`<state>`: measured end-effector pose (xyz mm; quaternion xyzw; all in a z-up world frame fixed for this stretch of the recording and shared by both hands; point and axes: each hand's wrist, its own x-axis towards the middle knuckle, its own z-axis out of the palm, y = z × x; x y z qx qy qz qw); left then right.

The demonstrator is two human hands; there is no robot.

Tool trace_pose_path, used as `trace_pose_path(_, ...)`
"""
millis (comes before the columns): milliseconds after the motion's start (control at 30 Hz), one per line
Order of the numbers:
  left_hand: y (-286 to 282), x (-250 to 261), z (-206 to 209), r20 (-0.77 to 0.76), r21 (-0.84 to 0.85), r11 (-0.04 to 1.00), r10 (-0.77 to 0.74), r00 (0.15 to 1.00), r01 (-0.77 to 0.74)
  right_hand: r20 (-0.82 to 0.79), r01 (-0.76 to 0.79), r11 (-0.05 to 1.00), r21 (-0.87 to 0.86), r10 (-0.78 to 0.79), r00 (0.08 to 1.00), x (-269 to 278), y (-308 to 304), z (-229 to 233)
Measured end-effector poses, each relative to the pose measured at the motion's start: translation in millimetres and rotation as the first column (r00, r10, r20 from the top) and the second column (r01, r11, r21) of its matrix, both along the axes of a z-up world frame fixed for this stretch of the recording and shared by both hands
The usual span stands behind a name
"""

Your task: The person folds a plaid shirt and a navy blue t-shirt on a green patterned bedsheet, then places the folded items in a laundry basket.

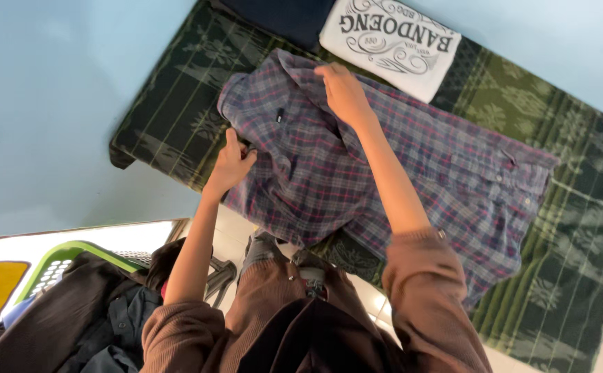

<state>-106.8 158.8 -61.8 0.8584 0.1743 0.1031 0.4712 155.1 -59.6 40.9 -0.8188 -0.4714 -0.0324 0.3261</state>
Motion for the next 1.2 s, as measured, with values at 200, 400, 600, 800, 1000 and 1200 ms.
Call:
trace_pose_path(200, 2.5, -22.8, 24.2, 0.096, -0.192, 0.981, 0.026, 0.995, -0.007, 0.331, 0.152, 0.984, -0.094, -0.113, 0.937, 66.0, 79.9, -91.3)
trace_pose_path(400, 33.6, -59.6, 109.9, -0.406, -0.185, 0.983, -0.098, 0.909, 0.024, 0.394, 0.331, 0.931, -0.155, -0.249, 0.884, 66.0, 92.5, -81.2)
trace_pose_path(600, 49.2, -42.3, 128.8, -0.484, -0.134, 0.983, -0.178, 0.857, 0.129, 0.382, 0.343, 0.938, -0.050, -0.299, 0.874, 44.1, 95.7, -69.2)
trace_pose_path(800, 21.7, -4.0, 118.5, -0.069, 0.428, 0.900, 0.120, 0.990, -0.079, 0.246, 0.295, 0.945, 0.139, -0.321, 0.914, -19.8, 43.4, -12.9)
trace_pose_path(1000, -84.7, 6.5, 129.7, 0.033, 0.480, 0.730, -0.569, 0.821, 0.487, -0.035, 0.311, 0.950, 0.033, -0.309, 0.950, -99.1, -73.0, 19.0)
trace_pose_path(1200, -179.5, 14.4, 114.9, 0.001, 0.270, 0.401, -0.909, 0.417, 0.875, -0.293, 0.456, 0.877, -0.150, -0.480, 0.827, -195.3, -167.8, 39.4)
